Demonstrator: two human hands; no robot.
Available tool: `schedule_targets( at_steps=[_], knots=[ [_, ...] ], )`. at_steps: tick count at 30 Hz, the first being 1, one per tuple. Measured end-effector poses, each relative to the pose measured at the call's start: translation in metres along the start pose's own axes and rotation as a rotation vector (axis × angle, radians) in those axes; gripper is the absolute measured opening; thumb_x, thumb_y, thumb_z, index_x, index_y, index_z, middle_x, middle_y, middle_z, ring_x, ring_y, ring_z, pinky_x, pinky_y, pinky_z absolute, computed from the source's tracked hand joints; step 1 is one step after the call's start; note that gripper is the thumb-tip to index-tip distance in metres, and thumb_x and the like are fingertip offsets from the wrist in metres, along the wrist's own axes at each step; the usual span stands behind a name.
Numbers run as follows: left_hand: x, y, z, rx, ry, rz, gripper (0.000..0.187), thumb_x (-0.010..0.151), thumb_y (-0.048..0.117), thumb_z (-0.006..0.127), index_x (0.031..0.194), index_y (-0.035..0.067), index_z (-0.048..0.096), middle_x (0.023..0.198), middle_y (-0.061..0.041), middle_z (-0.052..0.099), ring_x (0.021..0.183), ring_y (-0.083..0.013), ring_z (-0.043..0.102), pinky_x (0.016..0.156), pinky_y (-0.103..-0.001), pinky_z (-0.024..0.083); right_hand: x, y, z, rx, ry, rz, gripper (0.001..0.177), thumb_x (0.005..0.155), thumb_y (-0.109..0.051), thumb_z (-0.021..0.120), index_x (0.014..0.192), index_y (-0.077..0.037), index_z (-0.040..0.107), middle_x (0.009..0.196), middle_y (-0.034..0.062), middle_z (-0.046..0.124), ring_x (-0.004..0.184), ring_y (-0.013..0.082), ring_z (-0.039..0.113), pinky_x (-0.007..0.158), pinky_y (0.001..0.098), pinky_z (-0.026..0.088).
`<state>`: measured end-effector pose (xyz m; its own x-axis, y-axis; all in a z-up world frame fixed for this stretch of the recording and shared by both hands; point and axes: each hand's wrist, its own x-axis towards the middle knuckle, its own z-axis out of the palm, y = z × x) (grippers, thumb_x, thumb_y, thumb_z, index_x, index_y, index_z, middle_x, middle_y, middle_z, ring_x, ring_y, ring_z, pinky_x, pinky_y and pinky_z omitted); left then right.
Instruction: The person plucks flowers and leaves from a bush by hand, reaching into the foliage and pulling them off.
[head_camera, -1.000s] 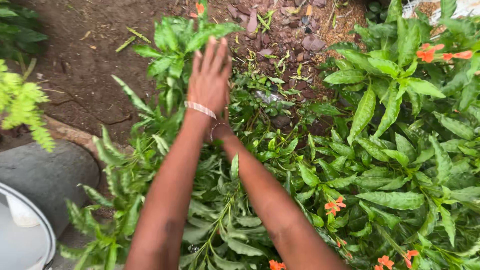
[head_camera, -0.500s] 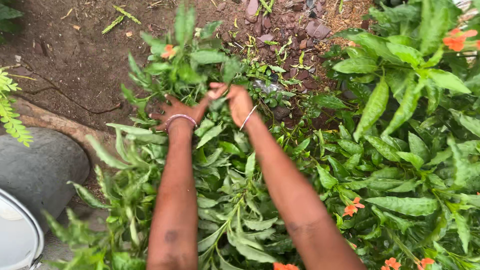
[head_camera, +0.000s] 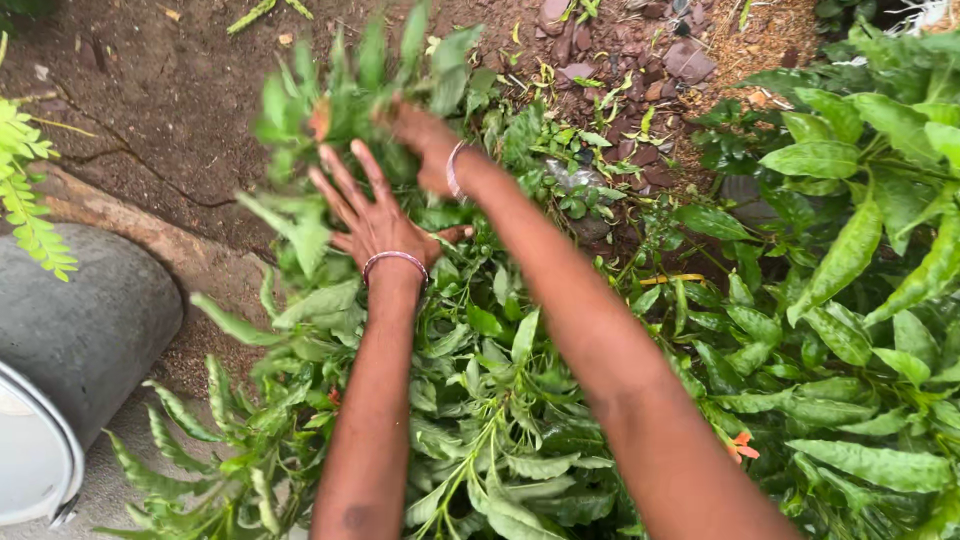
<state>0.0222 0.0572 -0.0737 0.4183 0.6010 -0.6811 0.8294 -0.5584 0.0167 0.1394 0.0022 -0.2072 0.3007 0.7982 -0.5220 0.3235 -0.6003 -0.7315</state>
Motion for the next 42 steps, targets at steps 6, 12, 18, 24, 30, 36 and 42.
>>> schedule_targets(
  at_steps=[6, 12, 18, 24, 30, 36, 42],
  knots=[
    [0.019, 0.002, 0.007, 0.123, -0.028, 0.221, 0.156, 0.05, 0.066, 0.093, 0.167, 0.028, -0.003, 0.171, -0.015, 0.012, 0.158, -0.0397, 0.009, 0.113, -0.084, 0.002, -0.027, 0.022, 0.063, 0.164, 0.012, -0.041, 0.06, 0.088, -0.008, 0.066, 0.146, -0.014, 0.052, 0.161, 0.0139, 0.039, 0.149, 0.0324, 0.037, 0.122, 0.0446, 0.032],
    [0.009, 0.011, 0.028, 0.202, -0.422, -0.061, 0.147, 0.055, 0.088, 0.079, 0.164, 0.021, 0.006, 0.165, -0.023, 0.023, 0.152, -0.0514, 0.016, 0.118, -0.071, 0.009, -0.01, 0.082, 0.014, 0.589, 0.613, 0.299, 0.031, 0.083, 0.009, 0.06, 0.108, -0.006, 0.071, 0.099, 0.0139, 0.078, 0.082, 0.0266, 0.075, 0.07, 0.0348, 0.062],
    [0.002, -0.002, 0.037, 0.111, -0.445, -0.038, 0.149, 0.054, 0.087, 0.078, 0.165, 0.016, 0.008, 0.16, -0.024, 0.035, 0.149, -0.0447, 0.031, 0.12, -0.071, 0.012, 0.02, 0.084, -0.026, -0.159, 0.562, 0.121, 0.031, 0.078, -0.003, 0.068, 0.106, -0.01, 0.079, 0.107, 0.0142, 0.076, 0.097, 0.0349, 0.072, 0.085, 0.0454, 0.058],
    [0.002, -0.015, 0.048, 0.067, -0.454, 0.007, 0.147, 0.055, 0.087, 0.078, 0.165, 0.013, 0.012, 0.147, -0.029, 0.049, 0.144, -0.0454, 0.04, 0.124, -0.06, 0.016, 0.041, 0.094, -0.011, -0.385, 0.085, 0.363, 0.029, 0.088, -0.02, 0.076, 0.115, -0.01, 0.075, 0.118, 0.018, 0.069, 0.121, 0.035, 0.061, 0.108, 0.0547, 0.041],
    [0.006, -0.026, 0.071, -0.048, -0.437, 0.052, 0.151, 0.052, 0.087, 0.079, 0.161, 0.007, 0.012, 0.14, -0.03, 0.057, 0.139, -0.0465, 0.045, 0.125, -0.049, 0.022, 0.032, 0.117, -0.004, -0.504, 0.523, 0.525, 0.052, 0.087, -0.022, 0.081, 0.135, -0.005, 0.07, 0.14, 0.0201, 0.062, 0.135, 0.0344, 0.052, 0.112, 0.0569, 0.04],
    [0.005, -0.023, 0.072, -0.051, -0.452, 0.041, 0.149, 0.054, 0.085, 0.079, 0.162, 0.01, 0.01, 0.14, -0.029, 0.057, 0.142, -0.0486, 0.04, 0.123, -0.05, 0.024, 0.054, 0.079, 0.018, -0.257, 0.34, 0.286, 0.036, 0.072, -0.01, 0.084, 0.108, -0.013, 0.079, 0.142, 0.0156, 0.053, 0.141, 0.0344, 0.038, 0.119, 0.0508, 0.03],
    [0.005, -0.03, 0.073, -0.076, -0.463, 0.023, 0.149, 0.053, 0.085, 0.079, 0.163, 0.012, 0.011, 0.14, -0.028, 0.058, 0.142, -0.0485, 0.041, 0.123, -0.049, 0.026, 0.048, 0.093, 0.023, 0.198, 0.675, 0.581, 0.033, 0.089, -0.021, 0.077, 0.121, -0.015, 0.074, 0.137, 0.0124, 0.068, 0.13, 0.0267, 0.065, 0.113, 0.0367, 0.052]
  ],
)
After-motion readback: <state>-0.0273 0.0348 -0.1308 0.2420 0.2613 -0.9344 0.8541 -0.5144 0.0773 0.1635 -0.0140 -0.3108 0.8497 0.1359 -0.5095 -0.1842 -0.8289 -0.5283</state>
